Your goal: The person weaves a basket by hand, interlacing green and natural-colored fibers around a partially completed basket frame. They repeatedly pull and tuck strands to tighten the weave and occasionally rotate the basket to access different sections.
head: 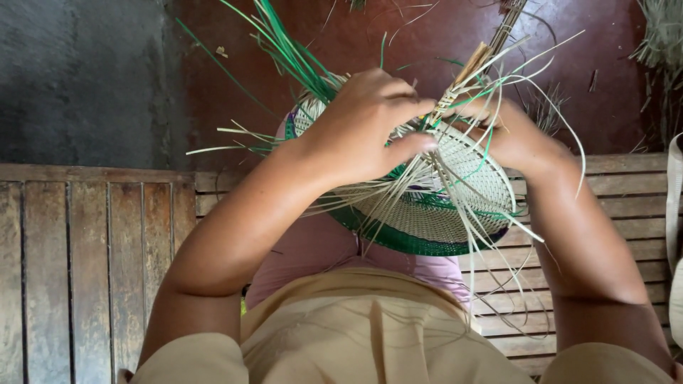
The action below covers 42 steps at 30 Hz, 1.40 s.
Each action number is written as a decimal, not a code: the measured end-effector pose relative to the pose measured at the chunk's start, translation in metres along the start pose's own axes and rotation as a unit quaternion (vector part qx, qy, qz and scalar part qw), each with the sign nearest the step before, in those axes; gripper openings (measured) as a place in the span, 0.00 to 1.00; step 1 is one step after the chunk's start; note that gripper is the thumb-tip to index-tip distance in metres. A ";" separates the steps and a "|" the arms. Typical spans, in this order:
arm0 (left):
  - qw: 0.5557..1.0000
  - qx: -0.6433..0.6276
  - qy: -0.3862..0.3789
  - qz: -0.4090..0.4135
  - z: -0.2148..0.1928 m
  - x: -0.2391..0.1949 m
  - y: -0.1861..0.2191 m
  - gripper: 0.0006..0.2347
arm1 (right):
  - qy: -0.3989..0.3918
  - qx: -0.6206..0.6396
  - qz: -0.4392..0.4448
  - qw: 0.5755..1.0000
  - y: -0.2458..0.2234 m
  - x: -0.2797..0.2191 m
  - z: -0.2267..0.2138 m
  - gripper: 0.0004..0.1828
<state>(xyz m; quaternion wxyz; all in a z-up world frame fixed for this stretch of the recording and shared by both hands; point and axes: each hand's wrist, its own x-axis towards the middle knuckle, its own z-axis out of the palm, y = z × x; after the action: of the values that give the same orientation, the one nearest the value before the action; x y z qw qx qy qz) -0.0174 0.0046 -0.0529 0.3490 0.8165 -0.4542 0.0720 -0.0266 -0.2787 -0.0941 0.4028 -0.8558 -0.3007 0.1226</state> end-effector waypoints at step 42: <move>0.999 0.043 0.016 -0.017 0.023 -0.003 0.000 0.18 | 0.019 0.010 0.085 0.996 0.003 -0.026 -0.007 0.19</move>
<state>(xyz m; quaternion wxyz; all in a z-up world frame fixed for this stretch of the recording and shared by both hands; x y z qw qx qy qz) -0.0236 -0.0074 -0.0717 0.3216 0.8374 -0.4309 0.0982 -0.0431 -0.3003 -0.0928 0.4055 -0.8761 -0.2180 0.1430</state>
